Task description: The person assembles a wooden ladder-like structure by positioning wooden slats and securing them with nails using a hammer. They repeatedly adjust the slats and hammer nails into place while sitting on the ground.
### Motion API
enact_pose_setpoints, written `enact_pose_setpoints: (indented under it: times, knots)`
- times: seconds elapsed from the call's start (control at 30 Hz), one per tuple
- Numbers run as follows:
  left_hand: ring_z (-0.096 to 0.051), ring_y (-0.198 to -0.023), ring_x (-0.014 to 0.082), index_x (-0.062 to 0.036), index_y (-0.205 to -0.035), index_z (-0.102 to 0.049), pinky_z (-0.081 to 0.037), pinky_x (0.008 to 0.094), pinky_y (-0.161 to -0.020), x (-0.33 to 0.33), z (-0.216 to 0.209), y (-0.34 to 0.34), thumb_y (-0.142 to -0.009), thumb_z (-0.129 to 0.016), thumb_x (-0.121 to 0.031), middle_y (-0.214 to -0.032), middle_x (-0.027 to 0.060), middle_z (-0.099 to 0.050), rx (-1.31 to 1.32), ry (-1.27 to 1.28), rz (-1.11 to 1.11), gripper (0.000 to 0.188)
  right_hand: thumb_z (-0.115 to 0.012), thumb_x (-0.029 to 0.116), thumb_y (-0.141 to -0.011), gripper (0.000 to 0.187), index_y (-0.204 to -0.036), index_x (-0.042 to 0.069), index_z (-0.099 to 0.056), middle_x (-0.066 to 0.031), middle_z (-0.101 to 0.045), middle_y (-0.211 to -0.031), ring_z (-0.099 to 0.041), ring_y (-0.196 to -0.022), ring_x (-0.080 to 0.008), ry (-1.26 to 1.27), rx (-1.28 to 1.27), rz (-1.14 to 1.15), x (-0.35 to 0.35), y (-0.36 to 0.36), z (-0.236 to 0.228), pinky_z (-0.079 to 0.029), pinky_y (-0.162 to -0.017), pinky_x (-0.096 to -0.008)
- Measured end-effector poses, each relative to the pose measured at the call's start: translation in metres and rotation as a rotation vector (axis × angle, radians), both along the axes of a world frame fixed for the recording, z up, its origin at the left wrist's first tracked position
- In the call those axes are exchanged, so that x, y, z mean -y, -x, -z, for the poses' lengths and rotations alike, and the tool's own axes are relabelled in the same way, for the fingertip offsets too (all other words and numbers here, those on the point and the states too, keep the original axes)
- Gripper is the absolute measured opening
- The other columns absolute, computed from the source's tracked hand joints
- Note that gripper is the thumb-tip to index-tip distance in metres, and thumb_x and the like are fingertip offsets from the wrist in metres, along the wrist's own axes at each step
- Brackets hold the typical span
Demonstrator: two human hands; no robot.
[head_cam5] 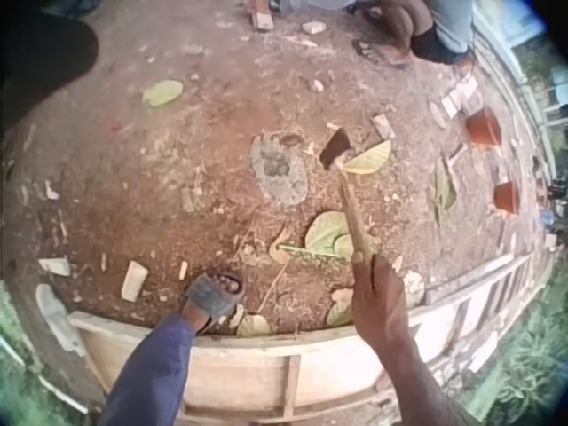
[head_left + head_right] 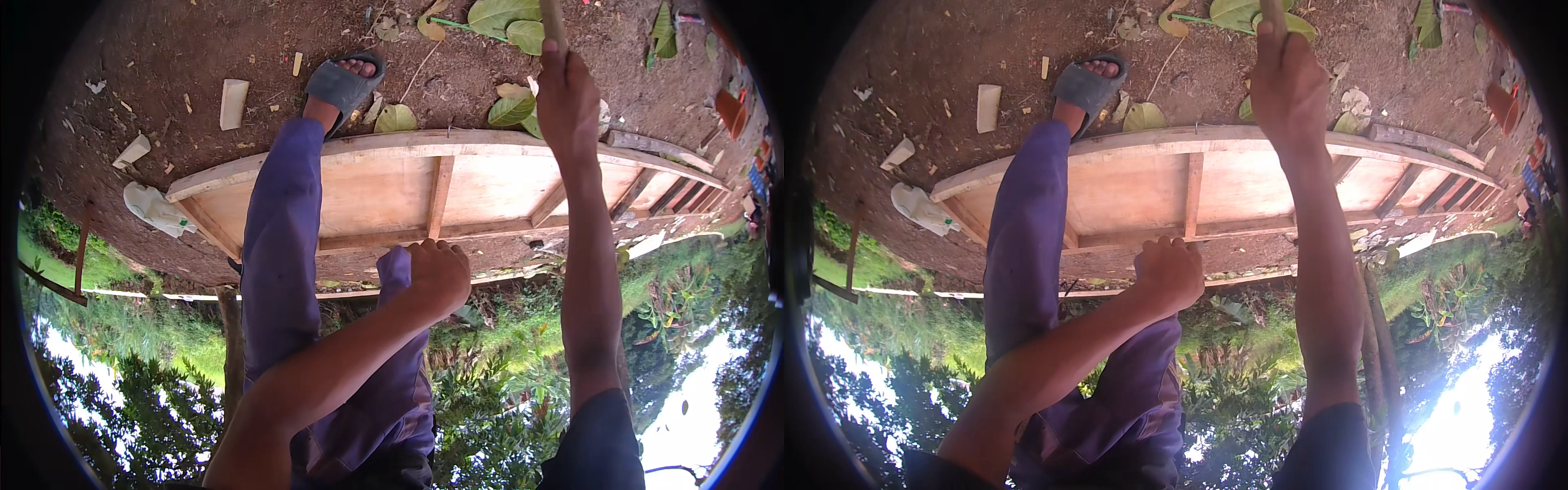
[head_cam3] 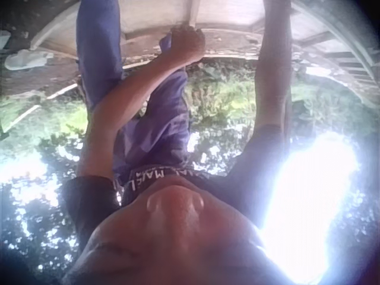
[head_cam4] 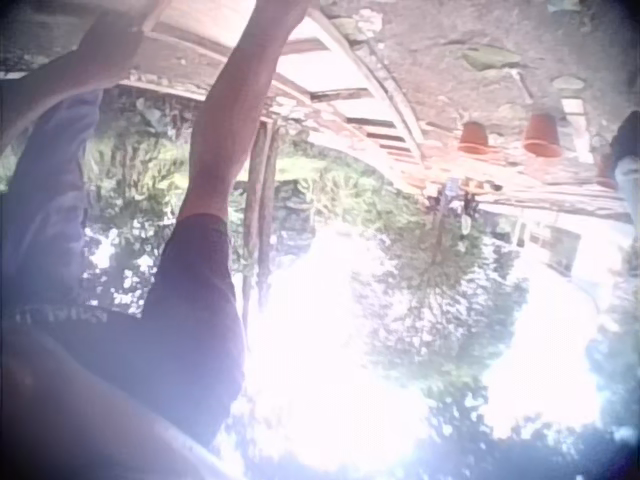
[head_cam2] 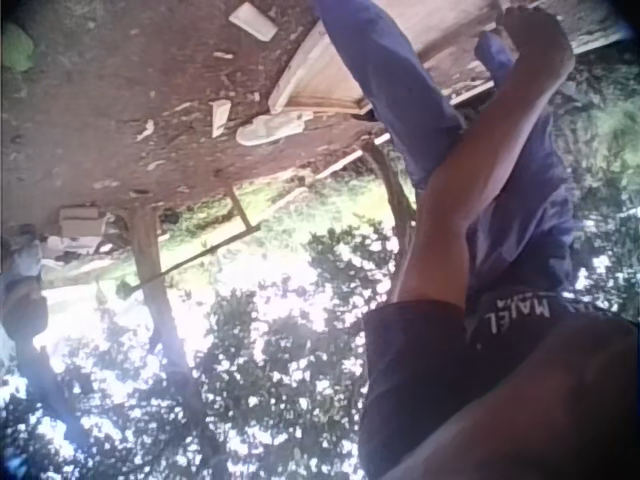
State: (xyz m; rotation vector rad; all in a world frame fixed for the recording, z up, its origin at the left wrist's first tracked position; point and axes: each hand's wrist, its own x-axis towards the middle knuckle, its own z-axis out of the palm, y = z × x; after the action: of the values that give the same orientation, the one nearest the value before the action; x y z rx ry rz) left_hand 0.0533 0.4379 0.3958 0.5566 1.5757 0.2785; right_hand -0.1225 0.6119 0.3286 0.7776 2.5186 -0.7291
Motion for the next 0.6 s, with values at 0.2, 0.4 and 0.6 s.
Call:
enact_pose_setpoints:
  times: [0.2, 0.4, 0.6]
  knots:
    - [-0.065, -0.096, 0.0291, -0.0013, -0.107, -0.070, -0.049, 0.0470, -0.075, 0.004, -0.002, -0.001, -0.088, -0.058, -0.024, -0.100, 0.0143, -0.069, -0.041, -0.052, -0.035, 0.032, -0.040, 0.032, -0.108, 0.040, -0.084, 0.000, -0.048, -0.0131, -0.057, -0.059, -0.059, -0.050, -0.0292, -0.021, -0.268, 0.146, 0.006, -0.109, 0.045, -0.047, -0.046, -0.0407]
    - [-0.065, -0.093, 0.0296, -0.0015, -0.104, -0.069, -0.048, 0.0478, -0.075, 0.004, 0.005, -0.012, -0.088, -0.059, -0.025, -0.098, 0.0141, -0.068, -0.083, -0.055, -0.034, 0.030, -0.047, 0.030, -0.106, 0.039, -0.091, -0.003, -0.059, -0.0306, -0.067, -0.082, -0.068, -0.077, -0.0488, 0.004, 0.480, -0.203, -0.006, -0.139, 0.030, -0.055, -0.068, -0.0524]
    - [-0.063, -0.097, 0.0292, -0.0024, -0.102, -0.068, -0.046, 0.0495, -0.079, 0.007, 0.004, -0.026, -0.088, -0.059, -0.024, -0.101, 0.0152, -0.067, -0.059, -0.006, -0.022, 0.027, -0.044, 0.034, -0.108, 0.041, -0.087, -0.001, -0.047, -0.0197, -0.059, -0.062, -0.062, -0.053, -0.0354, 0.114, -0.370, 0.205, 0.009, -0.046, -0.009, -0.045, -0.049, -0.0397]
